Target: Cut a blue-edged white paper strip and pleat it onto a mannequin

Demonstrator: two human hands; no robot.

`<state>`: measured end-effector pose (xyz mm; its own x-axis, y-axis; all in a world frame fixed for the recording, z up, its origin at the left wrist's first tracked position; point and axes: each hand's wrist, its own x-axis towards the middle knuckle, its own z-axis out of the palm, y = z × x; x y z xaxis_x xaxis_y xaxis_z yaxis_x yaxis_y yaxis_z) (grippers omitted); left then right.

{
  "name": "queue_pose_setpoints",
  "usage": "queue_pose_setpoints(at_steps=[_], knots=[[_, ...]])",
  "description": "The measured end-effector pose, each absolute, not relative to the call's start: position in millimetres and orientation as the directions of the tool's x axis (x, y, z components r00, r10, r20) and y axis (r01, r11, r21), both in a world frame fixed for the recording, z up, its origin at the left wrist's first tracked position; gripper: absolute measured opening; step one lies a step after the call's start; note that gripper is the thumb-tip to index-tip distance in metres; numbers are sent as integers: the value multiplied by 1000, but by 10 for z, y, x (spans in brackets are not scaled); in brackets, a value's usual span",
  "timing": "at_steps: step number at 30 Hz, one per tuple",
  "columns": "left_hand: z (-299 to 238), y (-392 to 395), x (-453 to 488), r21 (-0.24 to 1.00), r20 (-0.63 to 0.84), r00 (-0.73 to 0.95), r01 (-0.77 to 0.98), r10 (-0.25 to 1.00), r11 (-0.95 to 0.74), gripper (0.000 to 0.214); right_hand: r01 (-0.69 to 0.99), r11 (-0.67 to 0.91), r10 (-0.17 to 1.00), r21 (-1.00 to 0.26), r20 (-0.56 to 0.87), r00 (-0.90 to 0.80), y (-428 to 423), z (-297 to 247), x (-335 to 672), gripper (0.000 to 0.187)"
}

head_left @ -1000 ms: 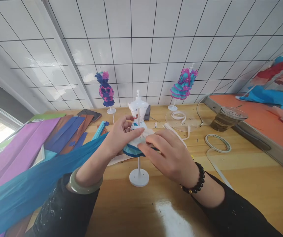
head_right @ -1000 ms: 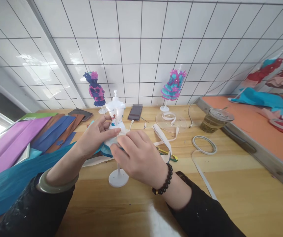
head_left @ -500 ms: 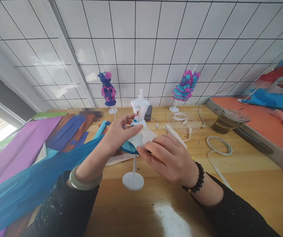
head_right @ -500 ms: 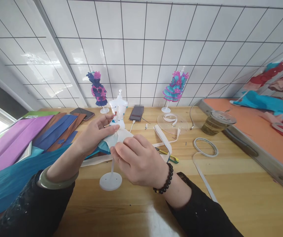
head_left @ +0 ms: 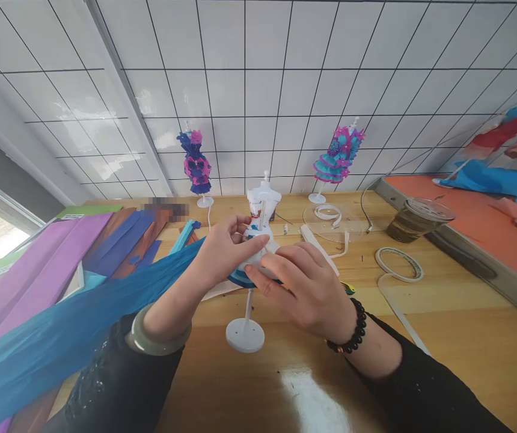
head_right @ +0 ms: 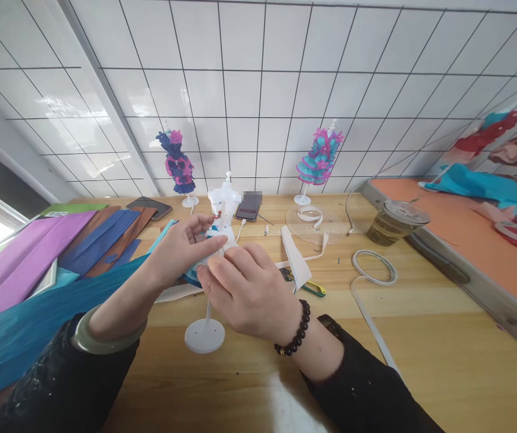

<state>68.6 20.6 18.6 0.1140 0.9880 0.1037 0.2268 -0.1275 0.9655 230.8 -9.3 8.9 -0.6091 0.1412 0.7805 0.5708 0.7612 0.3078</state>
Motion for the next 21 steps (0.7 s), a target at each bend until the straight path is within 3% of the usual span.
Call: queue_pose_setpoints(at_steps=[8, 11, 13, 16, 19, 21], knots=[[183, 212, 666, 966, 99, 97, 229, 990, -119, 47, 503, 823, 150, 266, 752, -642, -97, 61, 2299, 14], [179, 224, 633, 969, 116, 134, 202, 984, -142, 48, 474, 862, 177, 181, 768, -615, -99, 103, 2352, 10], [185, 222, 608, 974, 108, 160, 181, 981, -137, 49, 478, 878, 265, 24, 807, -527, -78, 138, 2412, 19], [206, 211, 579, 980, 76, 191, 165, 979, -108, 49, 523, 760, 585, -386, 758, -290, -1, 173, 2510, 19], [227, 202, 564, 986, 54, 236, 142, 970, -90, 48, 416, 479, 878, -773, 424, -221, 98, 186, 2577, 25], [232, 200, 558, 987, 55, 261, 134, 964, -92, 48, 300, 323, 921, -898, 225, -317, 143, 196, 2596, 29]])
